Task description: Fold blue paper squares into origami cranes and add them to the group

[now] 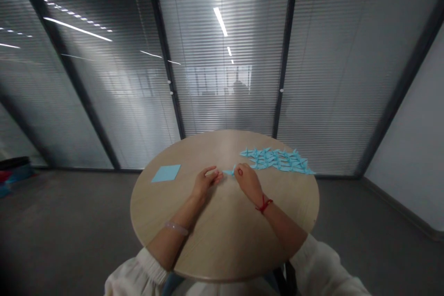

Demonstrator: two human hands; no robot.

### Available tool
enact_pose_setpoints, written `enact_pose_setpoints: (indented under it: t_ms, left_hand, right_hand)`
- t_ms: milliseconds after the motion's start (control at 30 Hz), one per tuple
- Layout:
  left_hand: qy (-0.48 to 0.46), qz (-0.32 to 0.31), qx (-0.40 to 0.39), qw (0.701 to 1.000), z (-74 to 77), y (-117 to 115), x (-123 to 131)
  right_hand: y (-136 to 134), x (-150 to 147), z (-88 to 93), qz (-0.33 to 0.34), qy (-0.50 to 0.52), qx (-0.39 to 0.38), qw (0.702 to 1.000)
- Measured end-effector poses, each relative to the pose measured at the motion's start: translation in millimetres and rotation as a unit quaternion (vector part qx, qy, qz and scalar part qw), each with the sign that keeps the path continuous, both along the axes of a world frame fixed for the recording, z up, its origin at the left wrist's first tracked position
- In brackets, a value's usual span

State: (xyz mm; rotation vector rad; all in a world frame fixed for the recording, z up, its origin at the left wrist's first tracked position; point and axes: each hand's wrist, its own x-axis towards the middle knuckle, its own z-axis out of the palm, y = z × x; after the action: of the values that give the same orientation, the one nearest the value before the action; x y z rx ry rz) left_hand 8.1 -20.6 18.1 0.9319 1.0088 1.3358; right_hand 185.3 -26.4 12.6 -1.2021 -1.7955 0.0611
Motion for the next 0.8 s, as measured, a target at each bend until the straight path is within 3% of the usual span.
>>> enact_pose_setpoints:
  t_ms: [167, 267, 467, 800]
  left_hand:
    - [-0.009, -0.002, 0.003, 1.000, -0.7, 0, 0]
    - [-0.006, -0.008, 0.003, 1.000, -1.9, 1, 1]
    - [-0.017, -0.007, 0.021, 1.000, -7.7, 4, 2]
    - [-0.005, -0.022, 0.026, 0.999, -4.6, -1, 1]
  right_hand:
    - [39, 28, 22.6, -0.058, -0.099, -0.009, 0.993]
    - [66, 48, 27.0, -0.107, -0.169, -0.042, 0.979]
    - [99, 67, 14.3, -0.162, -0.240, -0.078, 0.954]
    - [115, 64, -10.5, -0.189, -0.300, -0.102, 0.929]
